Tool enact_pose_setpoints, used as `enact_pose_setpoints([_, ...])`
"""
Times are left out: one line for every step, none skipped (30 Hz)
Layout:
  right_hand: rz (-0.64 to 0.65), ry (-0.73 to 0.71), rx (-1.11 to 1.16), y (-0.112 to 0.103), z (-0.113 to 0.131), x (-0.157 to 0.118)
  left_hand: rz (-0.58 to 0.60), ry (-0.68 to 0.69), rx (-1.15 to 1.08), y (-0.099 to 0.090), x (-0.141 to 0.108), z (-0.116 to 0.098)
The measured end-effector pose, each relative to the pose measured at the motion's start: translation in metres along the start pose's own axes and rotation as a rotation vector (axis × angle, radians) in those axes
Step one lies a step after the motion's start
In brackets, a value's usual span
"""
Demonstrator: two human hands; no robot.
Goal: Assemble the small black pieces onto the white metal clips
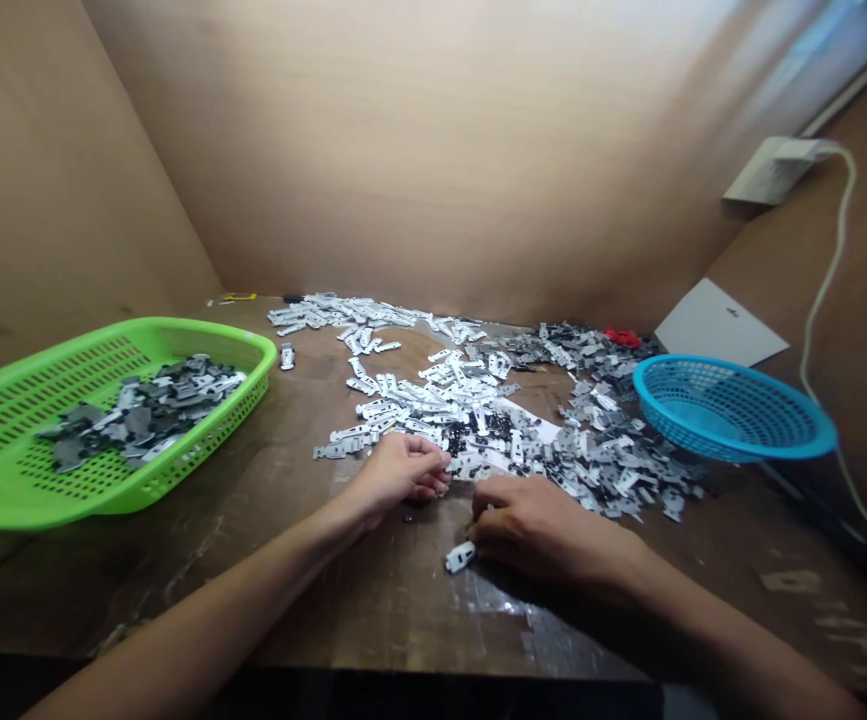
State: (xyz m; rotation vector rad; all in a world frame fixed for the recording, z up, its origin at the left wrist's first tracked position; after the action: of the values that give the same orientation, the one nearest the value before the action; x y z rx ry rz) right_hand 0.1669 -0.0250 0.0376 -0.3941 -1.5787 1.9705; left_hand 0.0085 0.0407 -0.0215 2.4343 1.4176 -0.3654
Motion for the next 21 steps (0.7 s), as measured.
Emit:
enact_pose_setpoints([0.045,-0.013,0.035,0.001,0.001,0.001,0.000,0.001,0.004,0.000,-0.001,-0.001])
enact_pose_setpoints([0.090,-0.030,0.093,0.001,0.002,0.001,-0.002,0.001,0.010,0.000,-0.001,-0.001])
enact_pose_setpoints([0.110,-0.034,0.164,-0.002,0.001,0.001,-0.004,0.002,0.016,0.001,-0.002,-0.002])
enact_pose_setpoints([0.100,-0.026,0.243,-0.006,-0.001,0.001,-0.007,0.002,0.023,0.001,-0.002,-0.003])
enact_pose_setpoints([0.072,-0.008,0.325,-0.012,-0.004,0.000,-0.007,0.003,0.029,0.002,-0.003,-0.003])
enact_pose_setpoints([0.018,0.026,0.401,-0.018,-0.010,-0.001,-0.007,0.002,0.035,0.002,-0.003,-0.004])
enact_pose_setpoints([-0.056,0.080,0.470,-0.024,-0.018,-0.002,-0.006,0.000,0.041,0.003,-0.003,-0.004])
enact_pose_setpoints([-0.145,0.148,0.528,-0.029,-0.028,-0.004,-0.004,-0.004,0.047,0.003,-0.003,-0.005])
enact_pose_setpoints([-0.237,0.227,0.580,-0.033,-0.038,-0.006,-0.004,-0.010,0.052,0.004,-0.004,-0.005])
enact_pose_setpoints([-0.314,0.300,0.632,-0.034,-0.049,-0.008,-0.003,-0.015,0.056,0.004,-0.004,-0.005])
enact_pose_setpoints([-0.368,0.361,0.681,-0.032,-0.059,-0.010,-0.004,-0.022,0.060,0.005,-0.004,-0.005])
enact_pose_setpoints([-0.409,0.410,0.713,-0.029,-0.067,-0.012,-0.005,-0.028,0.063,0.005,-0.004,-0.005])
enact_pose_setpoints([-0.436,0.447,0.729,-0.026,-0.074,-0.013,-0.003,-0.034,0.066,0.006,-0.004,-0.005])
enact_pose_setpoints([-0.462,0.470,0.725,-0.022,-0.079,-0.014,-0.002,-0.038,0.068,0.006,-0.004,-0.005])
enact_pose_setpoints([-0.486,0.478,0.713,-0.019,-0.083,-0.015,0.000,-0.039,0.070,0.007,-0.004,-0.006])
enact_pose_setpoints([-0.502,0.474,0.700,-0.017,-0.085,-0.015,0.004,-0.037,0.074,0.007,-0.004,-0.006])
enact_pose_setpoints([-0.512,0.463,0.689,-0.015,-0.085,-0.015,0.009,-0.031,0.075,0.008,-0.005,-0.007])
enact_pose_setpoints([-0.510,0.453,0.690,-0.014,-0.085,-0.014,0.016,-0.025,0.076,0.009,-0.005,-0.008])
enact_pose_setpoints([-0.497,0.453,0.705,-0.013,-0.085,-0.013,0.023,-0.019,0.077,0.009,-0.005,-0.008])
enact_pose_setpoints([-0.476,0.462,0.734,-0.011,-0.085,-0.012,0.031,-0.015,0.078,0.010,-0.006,-0.008])
enact_pose_setpoints([-0.450,0.480,0.776,-0.010,-0.085,-0.011,0.041,-0.012,0.079,0.010,-0.006,-0.008])
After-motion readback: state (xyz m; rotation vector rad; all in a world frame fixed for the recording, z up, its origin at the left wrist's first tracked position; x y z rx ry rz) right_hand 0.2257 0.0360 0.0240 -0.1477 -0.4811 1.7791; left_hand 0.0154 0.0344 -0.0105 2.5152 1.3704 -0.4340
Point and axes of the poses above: each hand's wrist, its own x-axis towards the middle knuckle, its own y-axis out of the palm, z = x × y, the point moved 4 cm from there along x, towards the middle knuckle, and after that the axes turned 6 degrees about z, right-handed, at the moved point
